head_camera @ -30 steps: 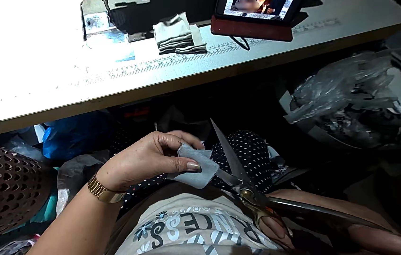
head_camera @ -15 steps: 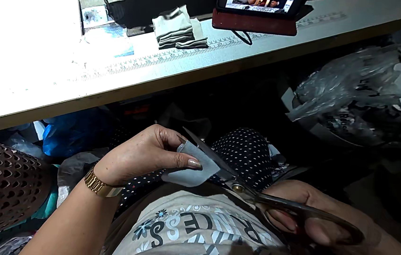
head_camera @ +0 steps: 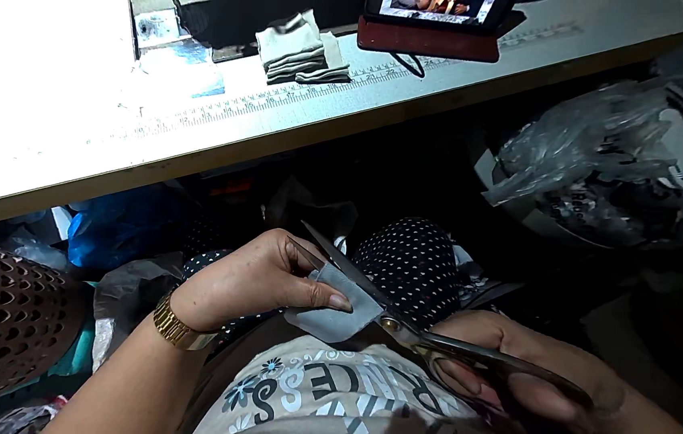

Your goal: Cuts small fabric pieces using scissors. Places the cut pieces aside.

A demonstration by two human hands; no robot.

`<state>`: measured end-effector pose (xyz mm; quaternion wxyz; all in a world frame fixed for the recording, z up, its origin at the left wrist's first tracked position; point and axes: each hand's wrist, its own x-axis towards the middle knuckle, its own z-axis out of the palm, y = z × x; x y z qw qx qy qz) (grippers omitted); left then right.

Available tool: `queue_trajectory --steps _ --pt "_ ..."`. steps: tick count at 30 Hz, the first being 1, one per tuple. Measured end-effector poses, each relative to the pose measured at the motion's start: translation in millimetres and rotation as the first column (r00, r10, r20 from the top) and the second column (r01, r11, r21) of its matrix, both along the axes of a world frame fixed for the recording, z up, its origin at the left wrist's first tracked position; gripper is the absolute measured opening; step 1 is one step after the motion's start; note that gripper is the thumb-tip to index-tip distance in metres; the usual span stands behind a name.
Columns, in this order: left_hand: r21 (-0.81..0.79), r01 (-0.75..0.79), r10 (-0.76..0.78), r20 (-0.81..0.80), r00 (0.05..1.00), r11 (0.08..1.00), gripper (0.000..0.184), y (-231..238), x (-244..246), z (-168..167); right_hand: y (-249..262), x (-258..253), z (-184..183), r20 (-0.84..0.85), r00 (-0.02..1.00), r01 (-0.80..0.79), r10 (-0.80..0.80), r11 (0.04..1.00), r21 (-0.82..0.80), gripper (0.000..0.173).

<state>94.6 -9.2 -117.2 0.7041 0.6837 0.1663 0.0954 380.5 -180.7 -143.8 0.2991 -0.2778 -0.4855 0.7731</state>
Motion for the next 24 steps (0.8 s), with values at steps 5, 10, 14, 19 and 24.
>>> queue_trajectory --steps 5,10,14,19,24 --pt "0.023 0.002 -0.002 -0.005 1.0 1.0 0.003 1.0 -1.4 -2.6 -1.8 -4.0 -4.9 -0.038 0.999 0.008 -0.007 1.0 0.009 0.037" --pt "0.002 0.044 -0.044 0.031 0.999 0.999 0.005 -10.3 8.8 -2.2 2.6 -2.2 7.5 0.027 0.998 -0.061 0.063 0.995 -0.084 0.06" --pt "-0.012 0.018 -0.018 0.033 0.999 1.0 0.005 -9.6 9.5 -0.9 2.5 -3.3 2.5 -0.002 1.0 -0.009 0.009 0.998 -0.068 0.048" --pt "0.058 -0.004 0.006 -0.04 0.999 0.998 0.004 -0.2 2.6 -5.5 -3.7 -7.2 -2.6 -0.046 0.995 0.086 -0.086 0.996 -0.003 0.035" --pt "0.341 -0.207 0.212 0.022 0.977 0.917 0.006 21.5 -0.8 -11.6 -13.7 5.2 -1.3 -0.139 0.985 0.084 -0.103 0.987 -0.135 0.06"
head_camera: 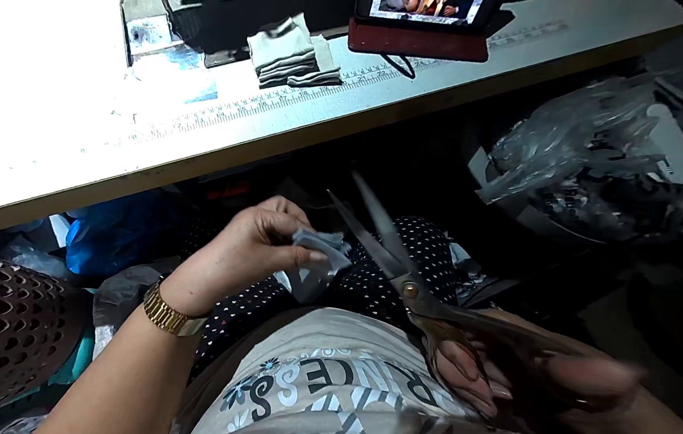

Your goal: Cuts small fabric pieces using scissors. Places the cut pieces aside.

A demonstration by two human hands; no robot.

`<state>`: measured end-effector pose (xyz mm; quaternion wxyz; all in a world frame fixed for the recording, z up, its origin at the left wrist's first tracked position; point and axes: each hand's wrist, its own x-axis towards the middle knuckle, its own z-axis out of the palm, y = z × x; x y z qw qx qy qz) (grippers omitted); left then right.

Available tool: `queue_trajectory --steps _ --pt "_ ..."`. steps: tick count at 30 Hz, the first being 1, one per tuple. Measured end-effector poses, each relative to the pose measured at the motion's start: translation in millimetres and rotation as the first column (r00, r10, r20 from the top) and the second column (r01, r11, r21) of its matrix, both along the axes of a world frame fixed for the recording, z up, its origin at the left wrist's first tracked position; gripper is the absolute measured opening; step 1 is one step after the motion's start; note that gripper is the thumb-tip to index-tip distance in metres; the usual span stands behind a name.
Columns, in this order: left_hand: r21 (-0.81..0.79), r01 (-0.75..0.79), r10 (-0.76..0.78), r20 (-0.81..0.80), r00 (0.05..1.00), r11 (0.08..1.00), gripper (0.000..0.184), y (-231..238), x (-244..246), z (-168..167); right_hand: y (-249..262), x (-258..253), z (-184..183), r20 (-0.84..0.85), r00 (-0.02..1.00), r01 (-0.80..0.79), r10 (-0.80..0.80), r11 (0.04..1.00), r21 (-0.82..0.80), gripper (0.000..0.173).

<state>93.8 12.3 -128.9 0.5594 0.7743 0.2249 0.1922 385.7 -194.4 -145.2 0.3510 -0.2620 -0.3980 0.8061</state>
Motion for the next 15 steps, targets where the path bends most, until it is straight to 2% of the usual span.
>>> queue_trajectory --steps 3,7,11,15 --pt "0.118 -0.103 0.103 0.003 0.995 0.988 0.005 21.1 1.3 4.8 -4.7 2.8 5.0 -0.06 0.998 0.0 -0.002 0.999 -0.04 0.082" --pt "0.125 -0.163 0.155 0.069 0.985 0.979 0.007 40.2 8.9 15.8 -7.3 4.4 6.7 -0.168 0.984 -0.094 0.065 0.98 -0.176 0.08" --pt "0.126 -0.096 0.077 0.15 0.986 0.987 0.01 42.1 19.7 26.9 0.7 -4.1 0.4 -0.292 0.948 -0.196 0.127 0.956 -0.218 0.078" --pt "0.213 0.037 -0.069 0.145 0.987 0.976 0.013 24.3 23.2 33.8 9.3 -14.0 -2.6 -0.398 0.914 -0.179 0.076 0.957 -0.227 0.077"
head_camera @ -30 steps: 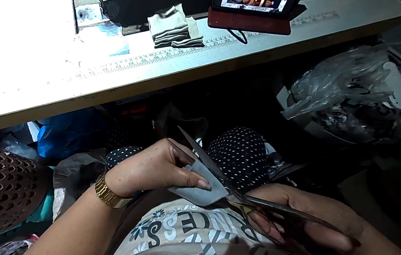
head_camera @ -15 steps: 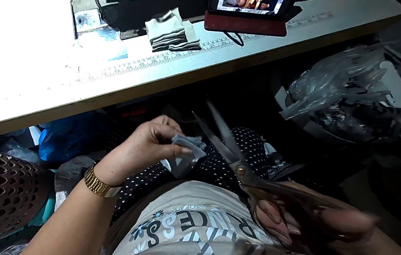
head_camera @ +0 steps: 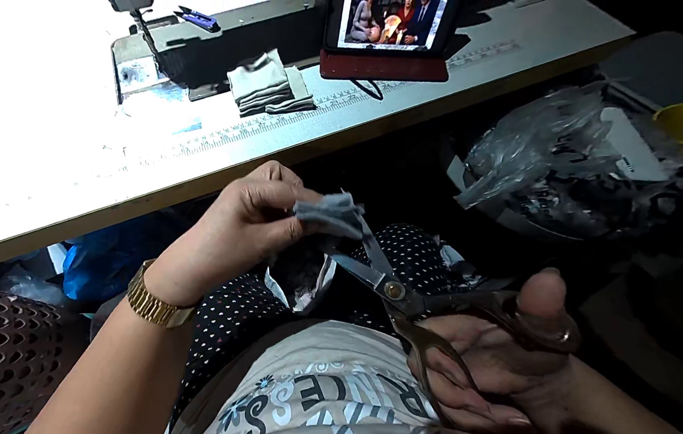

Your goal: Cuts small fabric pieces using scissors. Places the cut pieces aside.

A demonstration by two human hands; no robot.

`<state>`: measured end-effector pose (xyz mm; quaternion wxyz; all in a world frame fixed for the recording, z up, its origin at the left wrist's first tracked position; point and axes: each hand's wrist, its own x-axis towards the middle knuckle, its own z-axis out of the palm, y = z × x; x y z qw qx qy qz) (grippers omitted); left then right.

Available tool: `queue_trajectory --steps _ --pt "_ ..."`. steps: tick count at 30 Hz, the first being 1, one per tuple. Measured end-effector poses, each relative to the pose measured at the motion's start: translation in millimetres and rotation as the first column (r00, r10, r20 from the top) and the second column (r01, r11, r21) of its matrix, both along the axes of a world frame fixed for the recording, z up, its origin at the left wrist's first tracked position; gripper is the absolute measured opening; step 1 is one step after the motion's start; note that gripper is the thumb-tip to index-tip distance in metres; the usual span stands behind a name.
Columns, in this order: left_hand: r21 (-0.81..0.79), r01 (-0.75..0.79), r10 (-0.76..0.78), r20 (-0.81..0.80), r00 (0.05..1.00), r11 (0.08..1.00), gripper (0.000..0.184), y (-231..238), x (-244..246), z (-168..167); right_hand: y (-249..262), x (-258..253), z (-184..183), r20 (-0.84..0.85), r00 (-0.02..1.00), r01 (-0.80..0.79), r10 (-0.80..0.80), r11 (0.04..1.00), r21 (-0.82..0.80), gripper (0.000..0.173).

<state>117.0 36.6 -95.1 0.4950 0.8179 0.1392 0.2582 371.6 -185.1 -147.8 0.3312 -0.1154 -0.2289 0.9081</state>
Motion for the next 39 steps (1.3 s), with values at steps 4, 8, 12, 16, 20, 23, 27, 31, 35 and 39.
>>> queue_trajectory --steps 4,8,12,16,20,23,27,31,35,39 --pt "0.035 -0.011 0.012 -0.041 0.999 0.999 0.017 -18.9 -10.4 -4.8 3.1 -0.4 -3.7 0.011 0.999 0.051 -0.052 0.996 0.068 0.08" --pt "0.066 -0.111 0.115 -0.07 0.991 0.992 0.024 -31.6 -21.1 -11.8 1.6 1.1 -1.5 0.105 0.991 0.063 -0.081 0.984 0.168 0.08" --pt "-0.129 -0.049 0.043 -0.049 0.998 0.99 0.026 -36.8 -31.1 -22.1 0.8 8.4 5.1 0.28 0.954 0.031 -0.11 0.961 0.273 0.081" --pt "-0.224 0.023 -0.033 -0.041 0.999 0.974 0.032 -37.7 -36.3 -22.9 1.4 15.5 8.9 0.395 0.913 -0.036 -0.103 0.944 0.329 0.083" --pt "-0.33 0.046 -0.063 -0.039 0.997 0.943 0.033 -37.1 -41.3 -24.8 0.4 17.4 13.1 0.48 0.867 -0.051 -0.131 0.936 0.348 0.077" --pt "-0.376 -0.028 0.047 0.04 0.998 0.926 0.032 -41.5 -36.6 -32.9 4.4 16.3 14.6 0.529 0.838 -0.1 -0.133 0.916 0.388 0.077" --pt "-0.394 -0.196 0.266 0.131 0.955 0.898 0.01 -60.3 -19.1 -43.9 9.1 11.2 16.5 0.556 0.82 -0.124 -0.134 0.908 0.401 0.078" --pt "-0.551 -0.269 0.391 0.115 0.913 0.79 0.03 -73.3 -13.5 -49.6 11.6 8.6 17.8 0.585 0.799 -0.134 -0.138 0.908 0.398 0.079" --pt "-0.751 -0.224 0.389 0.047 0.92 0.621 0.046 -75.1 -15.2 -49.9 12.1 8.1 17.6 0.592 0.795 -0.151 -0.135 0.9 0.408 0.076" --pt "-0.792 -0.154 0.28 0.023 0.96 0.591 0.068 -69.7 -18.5 -47.5 13.2 9.7 20.0 0.618 0.779 -0.196 -0.107 0.894 0.402 0.076"
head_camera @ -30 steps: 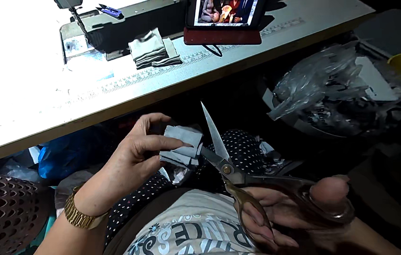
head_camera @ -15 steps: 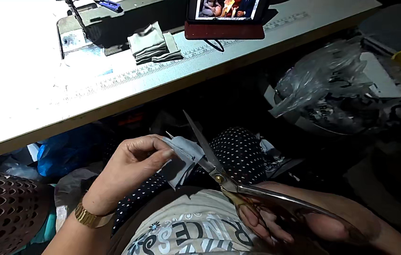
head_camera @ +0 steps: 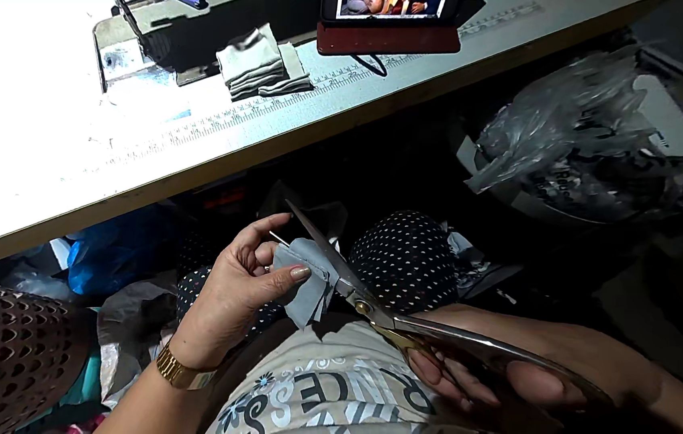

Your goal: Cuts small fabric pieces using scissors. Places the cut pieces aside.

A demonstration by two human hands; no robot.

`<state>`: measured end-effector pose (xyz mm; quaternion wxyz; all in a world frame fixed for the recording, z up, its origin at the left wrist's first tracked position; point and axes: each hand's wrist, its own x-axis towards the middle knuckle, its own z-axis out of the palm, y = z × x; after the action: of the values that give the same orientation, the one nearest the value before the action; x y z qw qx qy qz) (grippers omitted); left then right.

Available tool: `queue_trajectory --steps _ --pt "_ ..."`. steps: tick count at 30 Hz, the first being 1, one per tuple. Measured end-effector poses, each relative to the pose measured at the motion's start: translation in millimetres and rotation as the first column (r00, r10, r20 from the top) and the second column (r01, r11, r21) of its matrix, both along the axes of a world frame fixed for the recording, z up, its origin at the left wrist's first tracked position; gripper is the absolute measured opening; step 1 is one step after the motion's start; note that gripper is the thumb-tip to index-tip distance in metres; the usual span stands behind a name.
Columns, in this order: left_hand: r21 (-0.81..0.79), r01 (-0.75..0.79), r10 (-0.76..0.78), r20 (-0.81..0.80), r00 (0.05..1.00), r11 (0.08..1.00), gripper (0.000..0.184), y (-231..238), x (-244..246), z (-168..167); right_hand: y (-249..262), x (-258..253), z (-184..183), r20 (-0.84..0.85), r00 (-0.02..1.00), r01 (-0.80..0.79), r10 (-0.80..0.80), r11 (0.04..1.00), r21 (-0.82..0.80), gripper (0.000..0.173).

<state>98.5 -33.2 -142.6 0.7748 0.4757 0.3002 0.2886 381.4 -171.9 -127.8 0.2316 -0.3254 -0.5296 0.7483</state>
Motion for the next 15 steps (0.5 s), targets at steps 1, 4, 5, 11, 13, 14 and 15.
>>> queue_trajectory --steps 1,4,5,11,13,14,15 --pt "-0.001 0.021 -0.021 -0.008 1.0 1.0 0.072 1.4 -0.5 1.5 -0.4 1.1 0.2 0.004 1.0 -0.008 0.008 1.0 -0.001 0.077" --pt "0.013 0.052 -0.052 -0.013 0.999 0.999 0.065 4.6 -2.9 2.1 -1.5 3.3 2.0 -0.014 1.0 -0.01 0.009 1.0 -0.018 0.074" --pt "0.029 0.065 -0.065 -0.013 0.998 0.997 0.062 5.6 -3.6 1.3 -1.9 3.6 2.0 -0.027 1.0 -0.008 0.008 1.0 -0.027 0.074" --pt "0.003 0.197 -0.196 0.083 0.977 0.98 0.067 9.8 -3.9 -0.8 -3.2 4.3 0.7 -0.072 0.997 -0.008 0.005 0.999 -0.043 0.073" --pt "-0.049 0.228 -0.221 0.114 0.969 0.973 0.081 10.7 -3.1 -2.1 -4.3 4.0 2.3 -0.083 0.997 0.001 -0.005 0.999 -0.042 0.071" --pt "-0.064 0.236 -0.226 0.138 0.964 0.97 0.082 11.0 -3.1 -3.3 -4.6 4.1 2.2 -0.093 0.996 0.004 -0.008 0.999 -0.045 0.07" --pt "-0.068 0.237 -0.225 0.152 0.963 0.969 0.078 10.3 -3.3 -3.5 -4.9 3.8 2.2 -0.099 0.995 0.009 -0.014 0.999 -0.047 0.07"
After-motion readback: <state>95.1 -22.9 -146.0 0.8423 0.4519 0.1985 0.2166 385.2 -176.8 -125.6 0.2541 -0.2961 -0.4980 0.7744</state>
